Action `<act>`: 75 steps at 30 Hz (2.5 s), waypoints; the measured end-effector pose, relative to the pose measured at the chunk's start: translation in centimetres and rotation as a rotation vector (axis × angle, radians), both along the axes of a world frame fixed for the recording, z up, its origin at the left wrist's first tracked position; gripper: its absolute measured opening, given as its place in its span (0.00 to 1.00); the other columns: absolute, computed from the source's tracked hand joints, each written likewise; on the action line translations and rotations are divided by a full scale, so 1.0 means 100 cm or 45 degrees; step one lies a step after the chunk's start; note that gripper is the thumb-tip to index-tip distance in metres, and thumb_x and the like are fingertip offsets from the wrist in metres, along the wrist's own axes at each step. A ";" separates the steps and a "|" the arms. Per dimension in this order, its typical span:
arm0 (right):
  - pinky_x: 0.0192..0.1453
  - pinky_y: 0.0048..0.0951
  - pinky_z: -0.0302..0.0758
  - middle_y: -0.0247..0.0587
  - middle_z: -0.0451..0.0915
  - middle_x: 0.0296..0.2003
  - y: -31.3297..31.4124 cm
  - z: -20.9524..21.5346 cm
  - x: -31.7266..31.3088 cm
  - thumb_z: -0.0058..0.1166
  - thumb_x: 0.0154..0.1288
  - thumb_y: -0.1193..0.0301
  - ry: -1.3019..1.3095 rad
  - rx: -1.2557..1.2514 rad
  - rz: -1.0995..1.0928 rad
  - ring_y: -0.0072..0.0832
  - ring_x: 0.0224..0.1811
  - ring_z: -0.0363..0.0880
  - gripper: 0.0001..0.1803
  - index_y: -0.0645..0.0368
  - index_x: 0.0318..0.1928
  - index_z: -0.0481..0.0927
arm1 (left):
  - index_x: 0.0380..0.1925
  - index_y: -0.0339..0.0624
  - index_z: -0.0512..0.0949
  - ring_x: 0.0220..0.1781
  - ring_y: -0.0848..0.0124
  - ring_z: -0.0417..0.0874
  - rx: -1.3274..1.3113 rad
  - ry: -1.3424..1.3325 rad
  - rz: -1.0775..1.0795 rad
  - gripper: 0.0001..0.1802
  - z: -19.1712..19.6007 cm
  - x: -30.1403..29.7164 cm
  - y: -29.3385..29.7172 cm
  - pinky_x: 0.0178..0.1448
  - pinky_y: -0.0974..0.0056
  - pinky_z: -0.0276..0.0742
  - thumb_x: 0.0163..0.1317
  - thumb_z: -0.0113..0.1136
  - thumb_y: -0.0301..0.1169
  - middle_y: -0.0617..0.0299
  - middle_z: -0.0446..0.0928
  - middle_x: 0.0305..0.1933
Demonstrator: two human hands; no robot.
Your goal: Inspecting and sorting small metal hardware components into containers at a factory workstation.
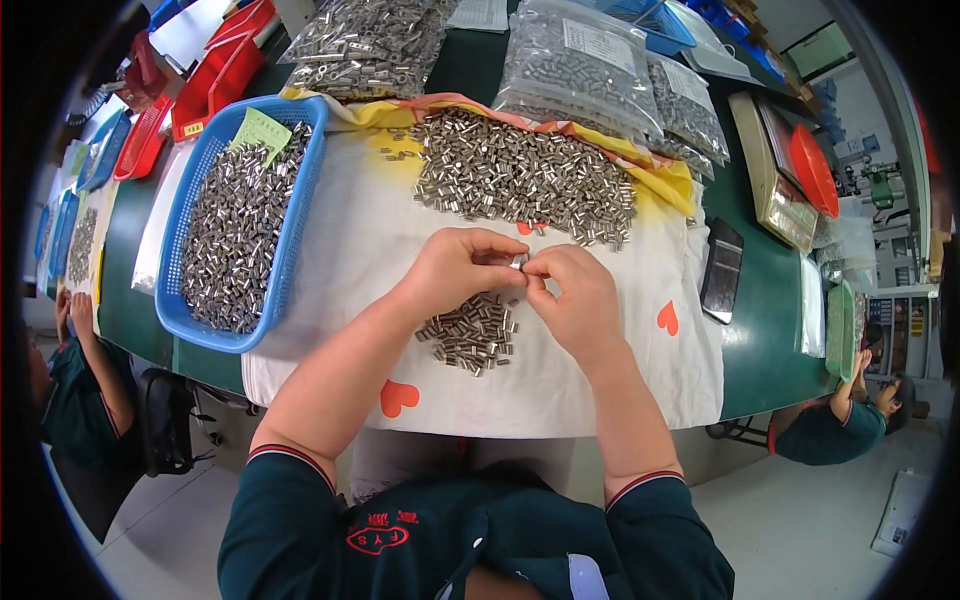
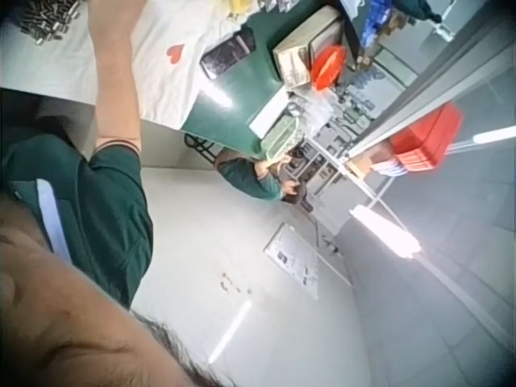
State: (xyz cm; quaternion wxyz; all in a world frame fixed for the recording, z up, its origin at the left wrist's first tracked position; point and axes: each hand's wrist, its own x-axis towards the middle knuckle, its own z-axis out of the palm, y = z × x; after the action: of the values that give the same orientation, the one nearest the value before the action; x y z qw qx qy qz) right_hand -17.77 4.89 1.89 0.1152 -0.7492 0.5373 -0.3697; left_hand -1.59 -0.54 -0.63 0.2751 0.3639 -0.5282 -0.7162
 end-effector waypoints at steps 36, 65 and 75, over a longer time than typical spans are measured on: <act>0.32 0.21 0.70 0.35 0.76 0.25 0.000 0.006 0.002 0.55 0.47 0.80 -0.274 0.277 -0.050 0.22 0.27 0.74 0.05 0.62 0.28 0.76 | 0.41 0.32 0.75 0.32 0.82 0.74 0.034 0.047 0.020 0.17 0.000 0.001 -0.001 0.37 0.76 0.71 0.48 0.63 0.23 0.66 0.76 0.31; 0.34 0.36 0.69 0.42 0.73 0.22 -0.017 -0.013 -0.007 0.53 0.42 0.77 0.375 0.244 -0.294 0.38 0.28 0.72 0.05 0.59 0.21 0.71 | 0.40 0.35 0.76 0.30 0.82 0.74 0.043 0.101 -0.169 0.16 0.000 0.002 0.000 0.35 0.76 0.72 0.49 0.62 0.22 0.68 0.75 0.28; 0.39 0.35 0.68 0.42 0.72 0.25 -0.013 -0.024 -0.015 0.52 0.40 0.80 0.280 0.041 -0.127 0.38 0.33 0.71 0.07 0.60 0.25 0.72 | 0.43 0.34 0.73 0.35 0.80 0.76 0.143 0.217 -0.063 0.17 0.001 0.001 -0.003 0.38 0.76 0.73 0.51 0.59 0.20 0.64 0.76 0.35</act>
State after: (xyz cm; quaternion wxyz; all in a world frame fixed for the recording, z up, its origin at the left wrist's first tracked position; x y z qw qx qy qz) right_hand -19.28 3.58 -0.54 0.0489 -0.7556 0.5892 -0.2820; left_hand -1.51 -0.80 -0.52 0.2805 0.3032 -0.4708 -0.7796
